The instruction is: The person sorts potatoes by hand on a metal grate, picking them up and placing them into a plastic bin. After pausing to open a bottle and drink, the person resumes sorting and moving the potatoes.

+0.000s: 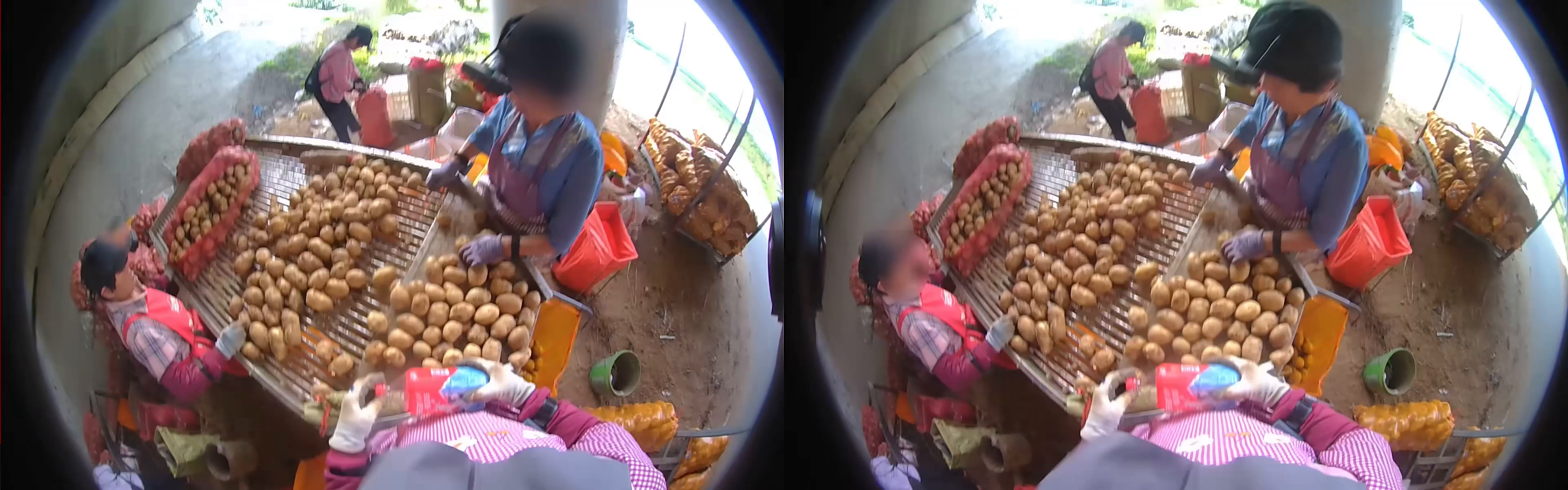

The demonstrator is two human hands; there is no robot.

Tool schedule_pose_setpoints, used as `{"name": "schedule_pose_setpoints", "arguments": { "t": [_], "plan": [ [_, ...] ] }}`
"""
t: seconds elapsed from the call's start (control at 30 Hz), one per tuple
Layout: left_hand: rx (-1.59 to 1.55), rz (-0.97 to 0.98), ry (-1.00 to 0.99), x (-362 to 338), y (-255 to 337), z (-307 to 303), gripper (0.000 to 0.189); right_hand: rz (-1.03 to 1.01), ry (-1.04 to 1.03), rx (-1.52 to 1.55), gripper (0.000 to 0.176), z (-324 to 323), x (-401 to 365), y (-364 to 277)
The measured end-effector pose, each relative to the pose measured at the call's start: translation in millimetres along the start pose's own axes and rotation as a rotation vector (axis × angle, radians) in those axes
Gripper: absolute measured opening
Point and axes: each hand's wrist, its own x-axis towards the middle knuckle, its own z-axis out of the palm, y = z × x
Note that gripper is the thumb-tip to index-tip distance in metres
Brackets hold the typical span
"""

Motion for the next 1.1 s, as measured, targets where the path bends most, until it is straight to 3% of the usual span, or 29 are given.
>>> {"name": "schedule_pose_setpoints", "arguments": {
  "t": [0.1,0.13,0.17,0.23,0.3,0.37,0.43,0.53,0.63,0.67,0.7,0.77,0.83,0.9,1.1],
  "plan": [
    [-0.012,-0.044,-0.048,2.2,-22.4,-5.8,0.052,0.149,-0.136,0.208,0.1,1.1,-9.9,-14.3],
    [0.159,0.117,-0.041,6.9,-22.9,-4.9,0.041,0.149,-0.173,0.254,0.102,4.0,-6.7,-1.1],
    [0.023,-0.11,-0.037,5.7,-23.3,-6.3,0.04,0.116,-0.188,0.157,0.101,2.1,-5.7,10.3],
    [0.03,-0.2,-0.036,8.9,-6.6,0.3,0.04,0.002,-0.221,-0.072,0.099,-1.9,0.4,27.4],
    [-0.069,-0.108,-0.017,7.2,16.2,12.5,0.041,-0.018,-0.178,-0.143,0.096,-0.4,2.7,38.0],
    [0.059,-0.094,0.077,8.5,18.1,19.5,0.027,-0.011,-0.089,-0.203,0.097,0.9,-4.4,20.2],
    [0.151,0.0,0.097,9.1,12.8,23.9,0.024,-0.003,-0.047,-0.258,0.096,1.6,-8.0,16.1],
    [0.131,0.053,0.019,5.2,10.4,22.3,0.029,-0.027,-0.034,-0.229,0.093,-0.4,-11.1,14.1],
    [0.188,0.159,-0.042,5.8,33.2,17.0,0.035,0.026,0.052,-0.403,0.094,4.4,-11.9,-5.5],
    [-0.003,0.062,0.002,5.4,46.4,22.7,0.035,-0.03,0.065,-0.395,0.096,3.9,-12.5,-2.9],
    [0.018,0.117,0.121,12.1,29.6,21.6,0.031,-0.047,0.103,-0.375,0.092,4.7,-10.2,-2.3],
    [-0.384,-0.125,0.233,13.6,38.3,14.7,0.025,-0.03,0.179,-0.173,0.089,9.9,-10.0,-8.3],
    [-0.778,-0.047,0.124,14.4,35.7,7.6,0.039,-0.091,0.19,-0.151,0.089,8.2,-1.9,6.7],
    [-0.913,-0.045,0.097,12.9,39.4,10.7,0.062,-0.119,0.212,-0.084,0.092,7.1,-0.7,12.2],
    [-1.084,0.013,-0.04,9.4,24.3,18.0,0.066,-0.098,0.222,-0.173,0.099,12.7,4.7,16.1]
  ]
}}
